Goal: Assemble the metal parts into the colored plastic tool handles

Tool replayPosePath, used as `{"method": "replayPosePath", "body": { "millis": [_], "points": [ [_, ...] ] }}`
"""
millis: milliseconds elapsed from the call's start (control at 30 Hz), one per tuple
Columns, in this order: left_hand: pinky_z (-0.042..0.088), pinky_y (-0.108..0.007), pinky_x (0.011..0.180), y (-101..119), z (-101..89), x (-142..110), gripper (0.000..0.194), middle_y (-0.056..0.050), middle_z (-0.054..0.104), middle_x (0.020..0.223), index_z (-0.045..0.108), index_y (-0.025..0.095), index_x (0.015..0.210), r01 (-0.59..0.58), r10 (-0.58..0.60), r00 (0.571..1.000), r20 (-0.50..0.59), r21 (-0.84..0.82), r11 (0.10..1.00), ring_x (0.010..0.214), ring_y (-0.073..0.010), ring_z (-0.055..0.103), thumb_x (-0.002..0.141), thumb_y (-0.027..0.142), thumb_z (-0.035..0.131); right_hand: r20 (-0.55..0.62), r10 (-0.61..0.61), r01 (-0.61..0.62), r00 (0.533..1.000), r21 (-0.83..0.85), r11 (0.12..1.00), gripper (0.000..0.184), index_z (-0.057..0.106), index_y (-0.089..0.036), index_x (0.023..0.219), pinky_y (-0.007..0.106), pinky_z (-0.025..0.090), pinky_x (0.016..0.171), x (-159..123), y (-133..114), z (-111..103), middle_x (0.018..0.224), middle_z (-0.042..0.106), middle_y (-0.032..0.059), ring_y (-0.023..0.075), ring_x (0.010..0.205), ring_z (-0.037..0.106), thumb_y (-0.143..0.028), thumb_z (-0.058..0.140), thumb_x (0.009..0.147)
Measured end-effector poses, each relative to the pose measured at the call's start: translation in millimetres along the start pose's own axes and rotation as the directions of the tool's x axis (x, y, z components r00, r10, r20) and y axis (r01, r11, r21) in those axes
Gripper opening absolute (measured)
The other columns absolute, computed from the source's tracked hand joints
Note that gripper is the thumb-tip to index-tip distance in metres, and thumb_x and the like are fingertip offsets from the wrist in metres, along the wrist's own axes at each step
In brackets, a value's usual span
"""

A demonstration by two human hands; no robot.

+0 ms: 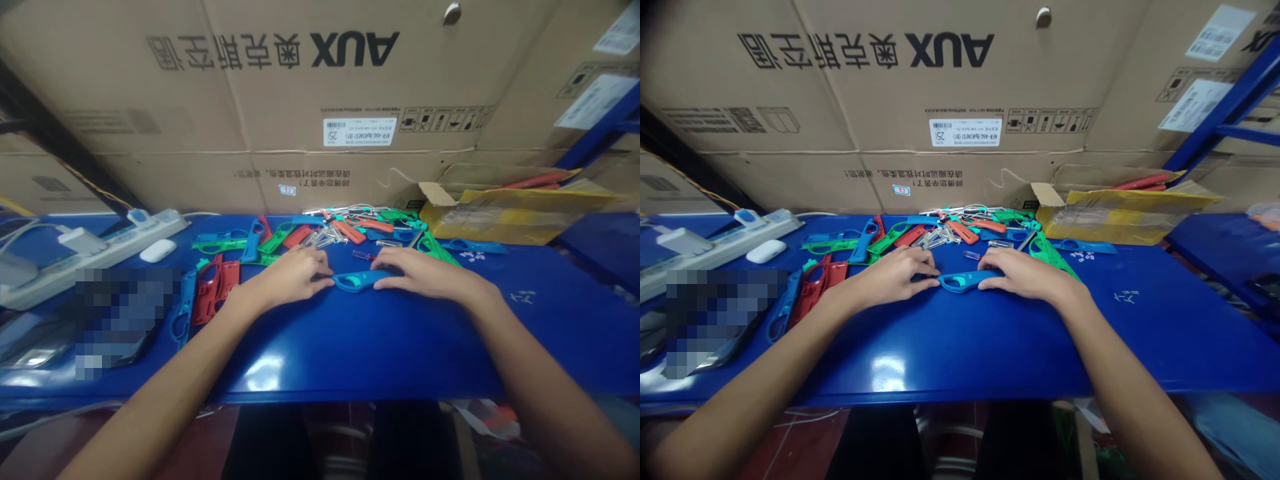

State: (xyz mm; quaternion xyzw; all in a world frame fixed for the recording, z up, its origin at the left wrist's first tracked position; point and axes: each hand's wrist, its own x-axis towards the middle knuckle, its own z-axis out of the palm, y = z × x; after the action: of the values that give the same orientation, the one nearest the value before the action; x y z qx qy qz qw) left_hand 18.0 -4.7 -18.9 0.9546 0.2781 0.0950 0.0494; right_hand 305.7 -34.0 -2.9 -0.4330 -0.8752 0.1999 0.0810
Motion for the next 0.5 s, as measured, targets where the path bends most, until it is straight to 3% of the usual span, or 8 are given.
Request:
{"method": "replayPosePath", "body": {
  "millis": [367, 500],
  "points": [
    [0.042, -0.032, 0.068, 3, 2.6, 3, 0.012, 0.0, 0.073, 0.092, 0.079, 0.024, 0.092, 0.066, -0.065, 0.997, -0.039, 0.021, 0.998, 0.08, -0.017, 0.065, 0.09, 0.033, 0.071, -0.019, -0.046, 0.044, 0.999, -0.063, 0.997, 0.03, 0.067, -0.018, 0.103, 0.035, 0.047, 0.085, 4, 1, 4, 0.104, 0.066, 0.0092, 0.0245, 0.097, 0.061, -0.045, 0.067, 0.091],
    [0.041, -0.033, 0.073, 15, 1.2, 4, 0.015, -0.002, 0.072, 0.09, 0.077, 0.02, 0.085, 0.042, -0.035, 0.998, -0.044, 0.166, 0.985, 0.084, -0.0189, 0.064, 0.092, 0.031, 0.069, -0.039, -0.054, 0.05, 0.998, -0.109, 0.993, 0.028, 0.066, -0.018, 0.103, 0.035, 0.047, 0.085, 5, 1, 6, 0.104, 0.065, 0.0094, 0.0244, 0.097, 0.061, -0.043, 0.068, 0.09]
  ]
}}
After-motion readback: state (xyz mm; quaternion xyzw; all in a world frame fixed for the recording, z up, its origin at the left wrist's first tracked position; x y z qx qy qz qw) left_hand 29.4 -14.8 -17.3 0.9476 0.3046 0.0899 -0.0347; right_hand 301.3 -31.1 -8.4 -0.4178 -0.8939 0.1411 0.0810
